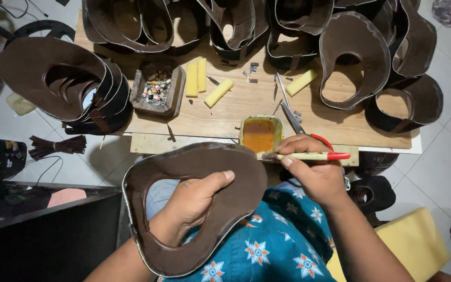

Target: The person holds a shoe upper in one hand and uses a brush to apply glue from a small container onto the edge of the upper, rotating the piece to coat the edge. The person then places the glued upper onto a large pile of similar uppers on the work table.

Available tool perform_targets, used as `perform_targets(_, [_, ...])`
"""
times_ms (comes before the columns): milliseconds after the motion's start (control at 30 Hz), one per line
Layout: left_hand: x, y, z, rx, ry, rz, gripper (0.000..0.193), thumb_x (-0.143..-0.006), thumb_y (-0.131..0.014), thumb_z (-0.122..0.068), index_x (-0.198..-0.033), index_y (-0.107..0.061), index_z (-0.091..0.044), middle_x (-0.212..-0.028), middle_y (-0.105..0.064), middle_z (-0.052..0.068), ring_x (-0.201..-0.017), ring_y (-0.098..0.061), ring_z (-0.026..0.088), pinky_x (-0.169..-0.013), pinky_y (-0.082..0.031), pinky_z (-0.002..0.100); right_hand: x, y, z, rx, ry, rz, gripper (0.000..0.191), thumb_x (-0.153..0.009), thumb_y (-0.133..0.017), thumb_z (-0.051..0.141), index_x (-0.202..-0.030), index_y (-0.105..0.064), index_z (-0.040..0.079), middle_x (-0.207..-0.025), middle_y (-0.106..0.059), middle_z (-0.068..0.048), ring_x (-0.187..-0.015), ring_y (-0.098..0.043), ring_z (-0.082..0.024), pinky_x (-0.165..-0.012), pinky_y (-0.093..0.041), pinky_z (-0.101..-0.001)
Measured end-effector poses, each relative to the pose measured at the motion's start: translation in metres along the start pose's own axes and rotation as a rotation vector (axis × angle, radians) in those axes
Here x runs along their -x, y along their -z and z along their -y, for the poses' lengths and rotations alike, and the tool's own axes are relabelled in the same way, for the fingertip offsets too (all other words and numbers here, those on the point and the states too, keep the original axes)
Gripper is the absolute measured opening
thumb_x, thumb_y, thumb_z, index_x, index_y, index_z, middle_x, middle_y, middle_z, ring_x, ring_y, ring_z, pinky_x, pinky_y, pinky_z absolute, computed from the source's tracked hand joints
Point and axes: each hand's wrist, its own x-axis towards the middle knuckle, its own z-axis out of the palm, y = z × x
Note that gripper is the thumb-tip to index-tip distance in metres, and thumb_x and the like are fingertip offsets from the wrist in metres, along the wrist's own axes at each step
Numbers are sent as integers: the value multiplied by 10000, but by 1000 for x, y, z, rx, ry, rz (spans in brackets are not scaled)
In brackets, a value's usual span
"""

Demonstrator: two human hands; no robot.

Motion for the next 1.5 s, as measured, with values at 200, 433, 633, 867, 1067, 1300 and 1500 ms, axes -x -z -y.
perform_targets(200, [-1,-1,-4,49,-20,9,309,-939,-609,-97,-1156,-685,109,-1078,-747,191,-918,-740,262,-808,-606,370,2,-2,3,-62,6,-13,139,-934,-705,32,-1067,-681,-5,-1139,-703,-138,-1124,-679,-232,-1019,-548,-367])
perform_targets(433, [12,-15,-33,-748,-580,-101,339,-1007,-547,-187,-1264,-664,1,-1025,-735,91,-920,-649,137,-821,-546,285,-23,-7,-19,434,32,-72,171,-891,-758,128,-1040,-737,46,-1229,-656,-145,-1191,-603,-309,-1025,-475,-412])
perform_targets(633, [18,-10,-36,-723,-462,-148,323,-989,-541,-208,-1212,-669,-12,-974,-744,63,-867,-654,134,-777,-547,291,-46,-23,-29,891,141,-7,192,-771,-828,219,-927,-787,115,-1396,-560,-174,-1327,-425,-405,-1079,-329,-506])
perform_targets(867, [-12,23,-16,30,-277,-29,264,-981,-609,-85,-1176,-657,87,-1090,-733,125,-976,-703,227,-871,-576,371,-11,-1,-1,804,106,-111,201,-900,-787,185,-1079,-763,95,-1205,-649,-128,-1110,-618,-323,-940,-487,-398])
perform_targets(1067, [-27,25,-1,126,-31,79,288,-963,-599,-113,-1156,-677,87,-1066,-742,170,-926,-723,262,-831,-597,388,9,12,9,308,-290,-154,171,-948,-742,129,-1089,-741,32,-937,-743,-103,-794,-667,-159,-740,-534,-293])
perform_targets(1300, [-22,4,3,55,-30,48,273,-945,-607,-88,-1163,-673,62,-1074,-734,137,-936,-721,231,-837,-591,378,11,5,13,221,-123,-124,119,-964,-695,57,-1065,-697,-7,-935,-708,-107,-865,-663,-167,-804,-549,-301])
perform_targets(1500, [-13,-3,-1,-81,11,30,289,-953,-601,-150,-1138,-705,46,-1026,-750,106,-882,-708,197,-781,-571,332,5,5,21,-18,11,-62,152,-960,-638,30,-1107,-639,-8,-1134,-678,-125,-1063,-658,-187,-962,-540,-322])
